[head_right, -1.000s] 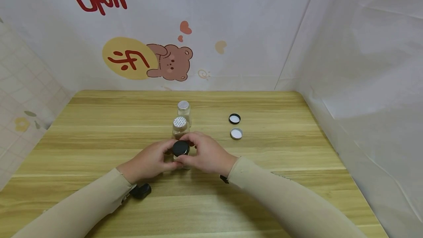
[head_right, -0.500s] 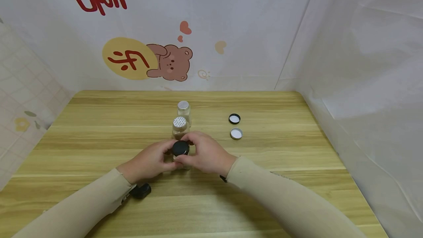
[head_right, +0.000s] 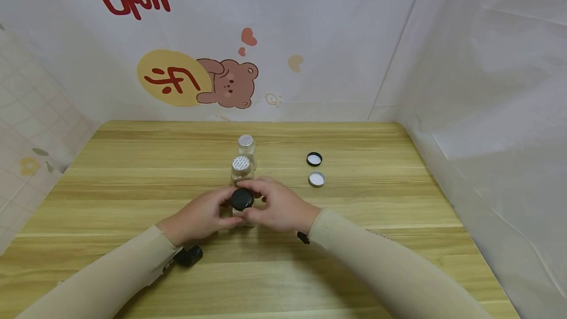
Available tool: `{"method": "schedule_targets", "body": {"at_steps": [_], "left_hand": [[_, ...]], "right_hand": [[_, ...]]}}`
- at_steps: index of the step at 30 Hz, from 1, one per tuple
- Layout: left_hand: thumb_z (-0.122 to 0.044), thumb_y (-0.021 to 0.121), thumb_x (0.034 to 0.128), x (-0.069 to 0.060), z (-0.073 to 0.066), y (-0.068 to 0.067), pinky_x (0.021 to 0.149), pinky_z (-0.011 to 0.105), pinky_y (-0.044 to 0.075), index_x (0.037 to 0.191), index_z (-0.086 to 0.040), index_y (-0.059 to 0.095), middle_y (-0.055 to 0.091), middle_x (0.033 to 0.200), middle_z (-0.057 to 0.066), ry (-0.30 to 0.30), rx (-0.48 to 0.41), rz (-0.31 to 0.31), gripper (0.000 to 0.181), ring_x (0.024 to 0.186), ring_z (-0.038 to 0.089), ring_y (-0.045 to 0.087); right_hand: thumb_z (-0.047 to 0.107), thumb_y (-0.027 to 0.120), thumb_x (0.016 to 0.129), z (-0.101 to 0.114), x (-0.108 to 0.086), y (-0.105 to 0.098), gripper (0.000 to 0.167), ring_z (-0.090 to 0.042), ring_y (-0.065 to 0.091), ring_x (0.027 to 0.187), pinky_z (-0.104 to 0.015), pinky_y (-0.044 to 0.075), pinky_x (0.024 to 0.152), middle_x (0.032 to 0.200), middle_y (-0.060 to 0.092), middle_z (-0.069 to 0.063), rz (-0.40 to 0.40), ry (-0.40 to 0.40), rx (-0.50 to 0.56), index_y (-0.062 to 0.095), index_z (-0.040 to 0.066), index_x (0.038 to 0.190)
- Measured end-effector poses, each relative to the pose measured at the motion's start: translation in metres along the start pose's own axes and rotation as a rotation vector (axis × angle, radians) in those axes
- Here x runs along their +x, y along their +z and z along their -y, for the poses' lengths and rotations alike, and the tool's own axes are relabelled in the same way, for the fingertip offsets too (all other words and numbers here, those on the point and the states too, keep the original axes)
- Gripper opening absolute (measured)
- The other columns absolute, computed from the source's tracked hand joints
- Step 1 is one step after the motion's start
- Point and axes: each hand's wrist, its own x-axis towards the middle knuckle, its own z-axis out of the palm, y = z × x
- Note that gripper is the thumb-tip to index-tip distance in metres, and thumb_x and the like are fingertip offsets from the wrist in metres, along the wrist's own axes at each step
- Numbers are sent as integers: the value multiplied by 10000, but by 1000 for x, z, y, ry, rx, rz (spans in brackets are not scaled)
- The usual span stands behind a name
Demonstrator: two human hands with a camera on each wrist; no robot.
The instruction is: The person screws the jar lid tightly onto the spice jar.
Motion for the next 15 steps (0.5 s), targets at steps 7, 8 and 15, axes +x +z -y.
{"method": "schedule_targets", "body": {"at_steps": [7,8,15], "left_hand": [[-391,838,917,0,-1,-1,891,357,560,1256,-244,658,681,1148,-103,-3,-2,-5,410,987,164,649],[-391,836,919,0,-1,-1,889,349,554,1247,-245,659,679,1141,-103,-3,3,-7,401,983,163,645],[-391,834,921,0,-2,-1,912,344,572,1287,-251,649,687,1167,-113,-5,4,0,434,1006,103,649]], "right_hand": [[195,821,934,1,4,2,362,-140,659,1089,-443,562,986,1187,696,21,3,72,55,664,143,1257],[207,830,928,2,4,2,365,-142,662,1087,-451,563,985,1175,699,24,0,87,53,660,142,1245],[218,836,917,2,2,2,555,-155,660,1117,-459,566,987,1259,691,-24,-2,51,29,606,88,1406]]}}
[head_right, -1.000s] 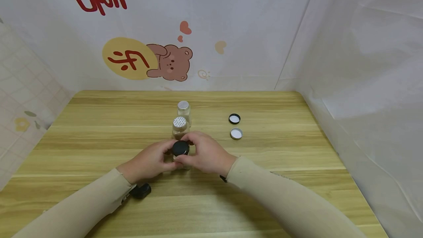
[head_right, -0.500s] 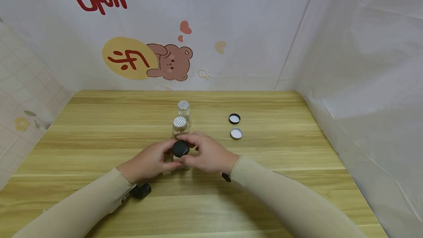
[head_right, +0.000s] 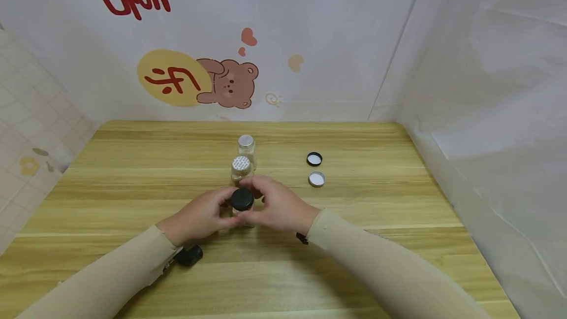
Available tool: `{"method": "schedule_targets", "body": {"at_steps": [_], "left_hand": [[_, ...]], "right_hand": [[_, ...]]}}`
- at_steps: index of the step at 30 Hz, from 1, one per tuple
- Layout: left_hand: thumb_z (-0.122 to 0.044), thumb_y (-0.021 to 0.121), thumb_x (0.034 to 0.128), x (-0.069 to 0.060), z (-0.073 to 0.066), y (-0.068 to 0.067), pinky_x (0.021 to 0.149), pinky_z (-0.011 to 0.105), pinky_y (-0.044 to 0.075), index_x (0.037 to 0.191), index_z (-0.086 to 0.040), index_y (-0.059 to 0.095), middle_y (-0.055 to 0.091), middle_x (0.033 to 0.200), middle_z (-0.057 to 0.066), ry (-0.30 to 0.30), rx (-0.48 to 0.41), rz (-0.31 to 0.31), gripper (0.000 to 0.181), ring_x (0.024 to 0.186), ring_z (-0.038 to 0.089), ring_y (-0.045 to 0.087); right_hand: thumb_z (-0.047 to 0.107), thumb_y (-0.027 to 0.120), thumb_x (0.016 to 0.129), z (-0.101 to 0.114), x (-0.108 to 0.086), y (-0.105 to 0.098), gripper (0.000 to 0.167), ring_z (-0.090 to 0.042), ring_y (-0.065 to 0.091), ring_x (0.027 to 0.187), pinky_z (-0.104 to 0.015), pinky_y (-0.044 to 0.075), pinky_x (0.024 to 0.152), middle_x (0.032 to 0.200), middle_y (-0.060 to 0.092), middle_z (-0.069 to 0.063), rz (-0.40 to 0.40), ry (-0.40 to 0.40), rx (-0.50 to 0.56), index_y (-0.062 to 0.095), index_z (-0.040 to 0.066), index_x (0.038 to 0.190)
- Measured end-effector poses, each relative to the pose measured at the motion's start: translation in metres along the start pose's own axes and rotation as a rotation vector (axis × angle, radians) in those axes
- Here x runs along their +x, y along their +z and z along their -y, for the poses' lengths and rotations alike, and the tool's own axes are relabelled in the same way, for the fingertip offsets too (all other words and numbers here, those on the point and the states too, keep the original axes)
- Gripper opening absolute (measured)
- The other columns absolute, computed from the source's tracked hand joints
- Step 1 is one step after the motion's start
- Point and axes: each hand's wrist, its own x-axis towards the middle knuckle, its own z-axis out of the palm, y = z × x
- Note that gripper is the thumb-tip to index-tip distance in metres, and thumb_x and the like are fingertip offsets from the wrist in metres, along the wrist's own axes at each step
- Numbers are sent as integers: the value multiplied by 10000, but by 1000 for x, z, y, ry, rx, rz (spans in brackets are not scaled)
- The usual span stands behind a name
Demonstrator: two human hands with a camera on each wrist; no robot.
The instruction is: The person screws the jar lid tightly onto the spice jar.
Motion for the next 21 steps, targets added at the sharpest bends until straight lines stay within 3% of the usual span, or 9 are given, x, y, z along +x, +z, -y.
{"method": "schedule_targets", "body": {"at_steps": [5,12,18,21], "left_hand": [[-381,845,912,0,0,0,911,365,583,1309,-249,644,685,1177,-113,-2,-12,-1,464,1008,114,657],[-390,838,917,0,1,1,890,347,546,1243,-243,657,679,1141,-105,1,4,-13,400,980,152,638],[-419,835,914,1,2,1,924,361,570,1289,-253,645,684,1177,-116,-2,11,-3,452,1020,104,650],[-420,836,913,0,2,1,929,372,583,1318,-256,638,684,1187,-119,-1,4,0,480,1029,98,658]], "right_hand": [[157,773,952,-3,-2,0,501,-162,660,1128,-445,570,989,1259,678,-59,2,-64,-11,618,94,1425],[210,818,937,-3,1,1,391,-146,653,1098,-459,557,1003,1201,687,9,6,33,22,645,135,1279],[174,803,937,-4,-1,0,538,-168,652,1119,-454,564,978,1284,680,-38,4,-10,5,594,86,1425],[145,780,946,-5,-2,0,513,-162,653,1126,-452,566,976,1286,673,-43,3,-42,-5,614,108,1430]]}}
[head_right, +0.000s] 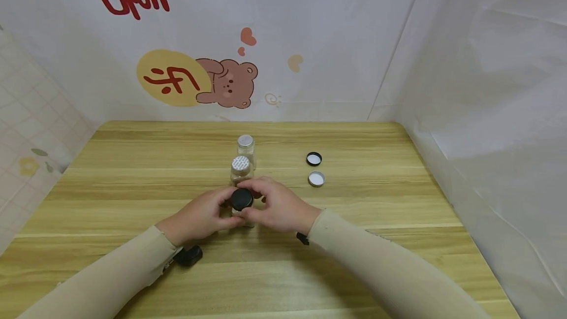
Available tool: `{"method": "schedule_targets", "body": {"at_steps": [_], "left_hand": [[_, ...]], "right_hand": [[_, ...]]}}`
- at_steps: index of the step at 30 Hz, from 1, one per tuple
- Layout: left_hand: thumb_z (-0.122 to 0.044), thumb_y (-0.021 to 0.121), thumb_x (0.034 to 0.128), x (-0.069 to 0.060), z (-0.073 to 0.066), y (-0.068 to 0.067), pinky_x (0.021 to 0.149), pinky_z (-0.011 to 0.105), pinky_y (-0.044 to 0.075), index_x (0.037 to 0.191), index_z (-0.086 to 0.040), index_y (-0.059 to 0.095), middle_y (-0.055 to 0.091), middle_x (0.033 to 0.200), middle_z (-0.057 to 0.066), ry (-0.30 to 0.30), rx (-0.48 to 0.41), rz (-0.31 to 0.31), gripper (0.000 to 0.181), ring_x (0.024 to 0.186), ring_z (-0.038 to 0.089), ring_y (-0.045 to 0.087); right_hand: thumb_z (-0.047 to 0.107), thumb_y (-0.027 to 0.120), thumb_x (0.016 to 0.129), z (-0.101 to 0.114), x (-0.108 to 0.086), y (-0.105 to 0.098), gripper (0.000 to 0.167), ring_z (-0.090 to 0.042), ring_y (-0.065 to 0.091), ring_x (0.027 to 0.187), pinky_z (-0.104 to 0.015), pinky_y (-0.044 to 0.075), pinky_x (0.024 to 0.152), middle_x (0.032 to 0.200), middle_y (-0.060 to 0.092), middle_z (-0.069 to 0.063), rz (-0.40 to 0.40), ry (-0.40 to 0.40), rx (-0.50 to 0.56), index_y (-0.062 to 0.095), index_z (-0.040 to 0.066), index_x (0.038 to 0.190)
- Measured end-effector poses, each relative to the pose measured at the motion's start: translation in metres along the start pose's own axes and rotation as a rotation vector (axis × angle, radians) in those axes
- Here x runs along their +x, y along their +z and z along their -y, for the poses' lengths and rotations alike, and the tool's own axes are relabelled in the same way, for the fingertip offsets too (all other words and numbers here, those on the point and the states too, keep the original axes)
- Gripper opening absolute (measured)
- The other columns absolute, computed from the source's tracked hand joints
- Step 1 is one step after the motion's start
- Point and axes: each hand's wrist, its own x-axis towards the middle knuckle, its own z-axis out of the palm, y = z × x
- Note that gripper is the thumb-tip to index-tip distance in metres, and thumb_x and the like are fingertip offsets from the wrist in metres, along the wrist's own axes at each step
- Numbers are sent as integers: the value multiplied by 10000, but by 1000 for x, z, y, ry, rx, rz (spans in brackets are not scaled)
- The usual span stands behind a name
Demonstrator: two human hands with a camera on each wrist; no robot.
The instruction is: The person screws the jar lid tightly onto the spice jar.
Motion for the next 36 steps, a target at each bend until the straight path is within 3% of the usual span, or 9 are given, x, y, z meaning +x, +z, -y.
{"method": "schedule_targets", "body": {"at_steps": [6,14,22,29,36], "left_hand": [[-385,837,919,0,0,1,889,361,558,1262,-242,655,678,1146,-105,5,0,-5,413,980,154,640],[-395,839,915,0,0,1,915,382,576,1296,-241,645,682,1165,-108,7,-1,-4,454,1012,142,657],[-379,829,928,1,-1,1,891,371,552,1256,-240,653,680,1150,-97,-4,-9,1,398,982,162,633],[-378,837,920,0,0,1,927,372,576,1310,-237,642,683,1199,-104,4,-5,4,458,1023,114,649],[-373,840,919,1,1,2,883,340,544,1269,-232,655,681,1151,-95,4,-5,-3,420,978,159,635]], "right_hand": [[190,811,940,-1,2,2,384,-151,654,1103,-454,560,994,1216,676,0,-8,50,16,655,145,1288],[158,797,938,1,0,1,536,-164,658,1131,-454,567,981,1265,673,-35,-2,20,-4,602,101,1434],[211,808,946,2,2,2,380,-152,656,1101,-489,559,990,1220,680,-5,-2,43,14,642,135,1279],[172,778,955,2,0,0,543,-177,654,1144,-471,568,981,1297,667,-67,4,7,-16,582,69,1451],[178,793,947,2,0,1,396,-155,652,1124,-476,560,1003,1250,663,-19,2,42,2,652,134,1315]]}}
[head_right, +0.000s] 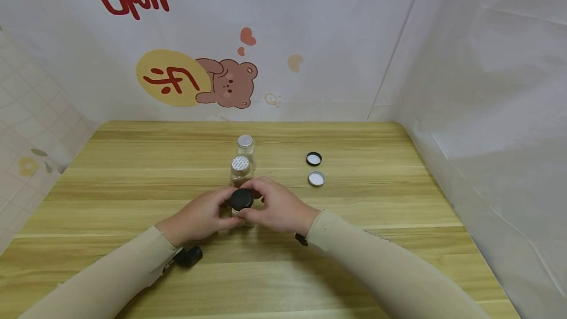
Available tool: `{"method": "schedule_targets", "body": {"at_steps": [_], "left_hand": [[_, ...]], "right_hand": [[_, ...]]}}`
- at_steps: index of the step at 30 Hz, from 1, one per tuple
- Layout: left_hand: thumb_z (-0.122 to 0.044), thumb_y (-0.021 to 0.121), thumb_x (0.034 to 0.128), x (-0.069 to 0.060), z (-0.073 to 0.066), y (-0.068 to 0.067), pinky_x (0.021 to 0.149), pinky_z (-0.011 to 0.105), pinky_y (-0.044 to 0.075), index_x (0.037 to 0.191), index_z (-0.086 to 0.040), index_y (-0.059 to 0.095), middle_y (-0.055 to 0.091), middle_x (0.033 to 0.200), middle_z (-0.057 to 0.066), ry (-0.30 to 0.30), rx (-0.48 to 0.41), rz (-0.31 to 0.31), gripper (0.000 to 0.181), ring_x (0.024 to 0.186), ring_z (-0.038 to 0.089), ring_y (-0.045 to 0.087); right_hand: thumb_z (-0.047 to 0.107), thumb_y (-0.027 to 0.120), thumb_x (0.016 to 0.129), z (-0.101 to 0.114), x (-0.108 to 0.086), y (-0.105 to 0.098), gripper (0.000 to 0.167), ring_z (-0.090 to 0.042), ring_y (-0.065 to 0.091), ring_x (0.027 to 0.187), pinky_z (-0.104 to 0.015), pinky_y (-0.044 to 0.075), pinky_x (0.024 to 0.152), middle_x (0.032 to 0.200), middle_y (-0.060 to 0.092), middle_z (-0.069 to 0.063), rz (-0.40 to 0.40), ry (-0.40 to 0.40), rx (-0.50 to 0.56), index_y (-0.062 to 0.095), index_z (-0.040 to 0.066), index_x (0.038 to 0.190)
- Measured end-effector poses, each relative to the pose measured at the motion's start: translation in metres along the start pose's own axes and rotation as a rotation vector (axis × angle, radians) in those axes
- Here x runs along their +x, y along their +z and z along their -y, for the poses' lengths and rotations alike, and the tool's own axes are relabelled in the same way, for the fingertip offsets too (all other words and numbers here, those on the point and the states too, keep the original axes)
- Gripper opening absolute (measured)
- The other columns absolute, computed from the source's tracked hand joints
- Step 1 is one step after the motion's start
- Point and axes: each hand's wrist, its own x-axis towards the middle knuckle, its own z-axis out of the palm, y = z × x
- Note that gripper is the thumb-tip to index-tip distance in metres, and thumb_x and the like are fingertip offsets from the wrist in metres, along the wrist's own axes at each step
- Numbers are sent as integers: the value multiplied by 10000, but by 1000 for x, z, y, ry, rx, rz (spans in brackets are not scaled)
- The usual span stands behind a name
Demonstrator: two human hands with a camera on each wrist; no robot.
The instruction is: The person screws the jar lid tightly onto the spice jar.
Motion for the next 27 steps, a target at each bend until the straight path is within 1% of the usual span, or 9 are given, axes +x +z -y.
{"method": "schedule_targets", "body": {"at_steps": [1,4,7,11,16,18,23,25,27], "left_hand": [[-373,839,920,0,0,0,880,334,537,1264,-233,656,680,1149,-96,-1,3,0,415,975,161,632],[-370,838,921,0,0,0,893,340,548,1272,-234,652,681,1160,-99,-3,3,2,420,989,148,639],[-374,836,922,0,0,0,903,359,566,1288,-236,646,683,1167,-103,-4,0,4,435,999,136,648],[-385,833,923,0,1,1,889,344,559,1290,-239,648,682,1157,-106,1,3,0,436,984,132,641],[-382,829,927,0,1,1,866,303,533,1264,-237,655,678,1133,-104,8,17,-7,406,961,138,629],[-379,828,929,0,0,0,864,299,533,1263,-233,653,677,1130,-102,8,22,-5,404,959,136,630],[-384,826,930,0,-2,-1,907,327,571,1325,-224,633,685,1188,-103,-1,20,10,468,1007,91,648],[-391,825,930,0,-2,-2,928,342,582,1335,-226,628,685,1202,-104,-4,16,13,480,1028,76,654],[-389,825,930,-1,-2,-2,932,350,587,1327,-228,629,684,1196,-103,-7,12,14,471,1032,75,657]], "right_hand": [[190,794,950,-1,0,0,398,-151,653,1119,-472,561,1003,1253,665,-16,-3,2,-1,648,132,1315],[195,794,952,-2,0,1,473,-157,655,1123,-461,565,989,1279,665,-34,-8,-12,-14,621,103,1383],[179,789,952,-2,0,1,516,-154,652,1132,-441,566,987,1270,664,-35,-6,-26,-20,611,107,1432],[178,794,949,-1,0,1,439,-146,648,1127,-450,563,996,1227,666,-11,-5,-22,-18,655,148,1364],[206,811,943,0,1,1,385,-150,650,1110,-465,555,989,1230,671,3,-13,5,-2,659,154,1292],[212,808,947,0,1,1,419,-156,654,1114,-460,557,988,1255,671,-10,-12,7,-5,645,137,1325],[203,785,969,1,-1,-2,564,-166,657,1135,-425,575,948,1292,664,-66,3,-31,-37,580,97,1483],[196,781,971,1,-1,-2,553,-158,652,1130,-420,576,936,1262,665,-61,9,-34,-40,590,113,1484],[192,782,969,0,0,-1,503,-148,646,1122,-414,572,948,1227,662,-40,9,-26,-35,624,135,1443]]}}
